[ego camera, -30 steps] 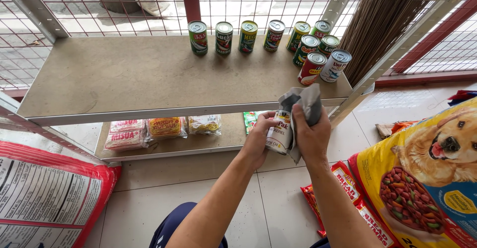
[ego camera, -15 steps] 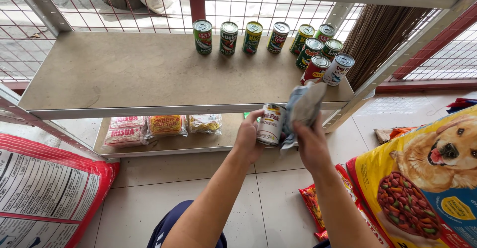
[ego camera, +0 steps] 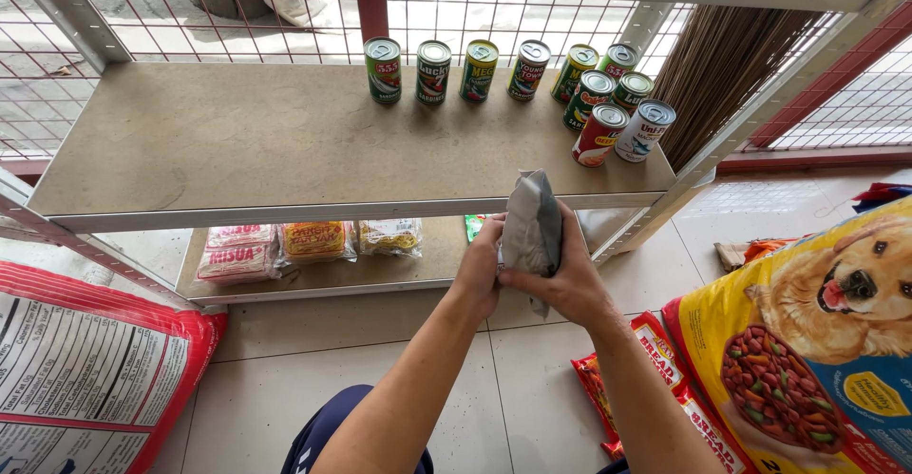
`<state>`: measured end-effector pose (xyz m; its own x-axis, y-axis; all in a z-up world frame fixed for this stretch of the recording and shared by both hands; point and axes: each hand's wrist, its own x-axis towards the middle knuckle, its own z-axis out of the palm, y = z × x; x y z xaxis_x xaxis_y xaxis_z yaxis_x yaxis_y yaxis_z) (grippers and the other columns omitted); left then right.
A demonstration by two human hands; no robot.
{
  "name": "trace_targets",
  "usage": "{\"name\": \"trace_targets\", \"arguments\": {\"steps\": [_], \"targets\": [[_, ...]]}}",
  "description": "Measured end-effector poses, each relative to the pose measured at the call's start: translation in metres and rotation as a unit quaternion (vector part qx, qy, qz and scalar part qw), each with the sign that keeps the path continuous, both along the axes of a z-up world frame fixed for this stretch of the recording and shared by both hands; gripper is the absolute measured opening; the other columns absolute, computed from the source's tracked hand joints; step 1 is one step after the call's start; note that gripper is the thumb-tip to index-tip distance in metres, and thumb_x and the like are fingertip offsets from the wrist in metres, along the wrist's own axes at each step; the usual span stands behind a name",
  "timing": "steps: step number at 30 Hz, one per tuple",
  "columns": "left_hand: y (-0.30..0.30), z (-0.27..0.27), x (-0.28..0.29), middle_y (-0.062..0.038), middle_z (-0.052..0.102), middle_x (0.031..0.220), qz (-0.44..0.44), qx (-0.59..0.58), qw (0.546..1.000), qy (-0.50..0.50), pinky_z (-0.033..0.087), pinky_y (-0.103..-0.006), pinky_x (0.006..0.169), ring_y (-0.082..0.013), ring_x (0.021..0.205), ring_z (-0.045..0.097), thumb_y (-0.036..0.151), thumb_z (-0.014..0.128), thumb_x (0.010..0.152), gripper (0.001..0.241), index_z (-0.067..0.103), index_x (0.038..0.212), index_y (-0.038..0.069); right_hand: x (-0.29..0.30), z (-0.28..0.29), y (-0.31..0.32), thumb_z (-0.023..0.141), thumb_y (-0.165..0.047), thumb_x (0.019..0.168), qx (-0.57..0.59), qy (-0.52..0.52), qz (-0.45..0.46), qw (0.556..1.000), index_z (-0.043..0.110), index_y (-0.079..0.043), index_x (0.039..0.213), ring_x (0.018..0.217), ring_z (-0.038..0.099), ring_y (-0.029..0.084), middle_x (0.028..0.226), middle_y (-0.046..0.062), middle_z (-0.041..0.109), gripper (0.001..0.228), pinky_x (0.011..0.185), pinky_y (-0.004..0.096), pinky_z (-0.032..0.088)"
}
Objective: Wiping canned goods with a cloth and organizing them on a display shelf.
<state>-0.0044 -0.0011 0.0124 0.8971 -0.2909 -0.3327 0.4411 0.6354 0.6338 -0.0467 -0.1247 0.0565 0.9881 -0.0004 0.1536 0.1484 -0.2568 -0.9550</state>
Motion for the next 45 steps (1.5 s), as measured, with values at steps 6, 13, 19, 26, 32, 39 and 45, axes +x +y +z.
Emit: {"name": "trace_targets", "arguments": {"steps": [6, 13, 19, 26, 32, 39, 45], "targets": [[-0.005, 0.005, -0.008, -0.014, 0.072, 0.094, -0.041, -0.010, 0.999, -0.028, 0.059, -0.0338, 0.067, -0.0238, 0.078, 0.071, 0.033, 0.065, 0.088, 0.038, 0.063, 0.122, 0.016, 0.008, -0.002, -0.008, 0.092, -0.040, 0.075, -0.048, -0.003, -0.201, 0.978, 0.066, -0.023, 0.115, 0.088, 0.064, 0.020, 0.088, 0.005, 0.061, 0.050, 0.078, 0.039, 0.047], [0.002, -0.006, 0.002, -0.014, 0.074, 0.094, -0.050, -0.100, 0.993, 0.025, 0.057, -0.0352, 0.066, -0.0248, 0.076, 0.072, 0.040, 0.063, 0.088, 0.038, 0.069, 0.111, 0.009, -0.005, 0.030, 0.010, 0.080, -0.038, 0.091, 0.148, -0.020, -0.266, 0.953, 0.064, -0.018, 0.093, 0.083, 0.054, 0.012, 0.084, -0.002, 0.056, 0.026, 0.078, 0.030, 0.044], [0.019, 0.012, 0.011, -0.022, 0.070, 0.092, -0.056, -0.125, 0.991, 0.014, 0.062, -0.0510, 0.054, -0.0403, 0.075, 0.073, 0.039, 0.068, 0.090, 0.043, 0.064, 0.112, 0.002, 0.007, 0.010, -0.026, 0.052, -0.041, 0.098, 0.509, 0.077, -0.117, 0.850, 0.067, -0.018, 0.121, 0.110, 0.071, 0.023, 0.123, 0.006, 0.073, 0.036, 0.101, 0.042, 0.054], [0.011, -0.002, 0.004, -0.016, 0.069, 0.093, -0.031, -0.129, 0.991, 0.018, 0.061, -0.0434, 0.061, -0.0346, 0.077, 0.073, 0.032, 0.065, 0.094, 0.034, 0.063, 0.114, 0.005, -0.008, 0.009, 0.000, 0.086, -0.020, 0.073, 0.062, -0.057, 0.001, 0.996, 0.027, -0.013, 0.158, 0.133, 0.043, 0.032, 0.140, 0.015, 0.044, 0.103, 0.115, 0.047, 0.032], [0.004, -0.002, -0.003, -0.010, 0.067, 0.091, -0.033, -0.096, 0.993, -0.062, 0.061, -0.0350, 0.064, -0.0237, 0.078, 0.071, 0.033, 0.066, 0.098, 0.031, 0.054, 0.119, 0.014, 0.003, 0.001, 0.004, 0.094, -0.037, 0.069, -0.035, -0.021, -0.111, 0.993, 0.051, -0.023, 0.146, 0.124, 0.058, 0.031, 0.125, 0.013, 0.062, 0.089, 0.108, 0.048, 0.040], [0.009, 0.021, -0.012, -0.008, 0.068, 0.089, -0.011, -0.146, 0.989, 0.002, 0.060, -0.0347, 0.072, -0.0236, 0.078, 0.070, 0.031, 0.062, 0.098, 0.023, 0.061, 0.115, 0.016, -0.007, 0.024, 0.005, 0.100, -0.042, 0.053, -0.088, 0.067, -0.001, 0.994, 0.033, -0.033, 0.156, 0.139, 0.049, 0.040, 0.146, 0.020, 0.052, 0.124, 0.117, 0.053, 0.036], [0.008, 0.026, -0.014, -0.010, 0.070, 0.090, -0.010, -0.145, 0.989, -0.005, 0.060, -0.0357, 0.071, -0.0249, 0.078, 0.071, 0.027, 0.061, 0.095, 0.027, 0.062, 0.119, 0.013, 0.002, -0.018, -0.028, 0.071, -0.012, 0.088, 0.160, 0.071, 0.076, 0.982, 0.022, -0.021, 0.164, 0.135, 0.041, 0.025, 0.149, 0.015, 0.044, 0.090, 0.118, 0.049, 0.034]]}}
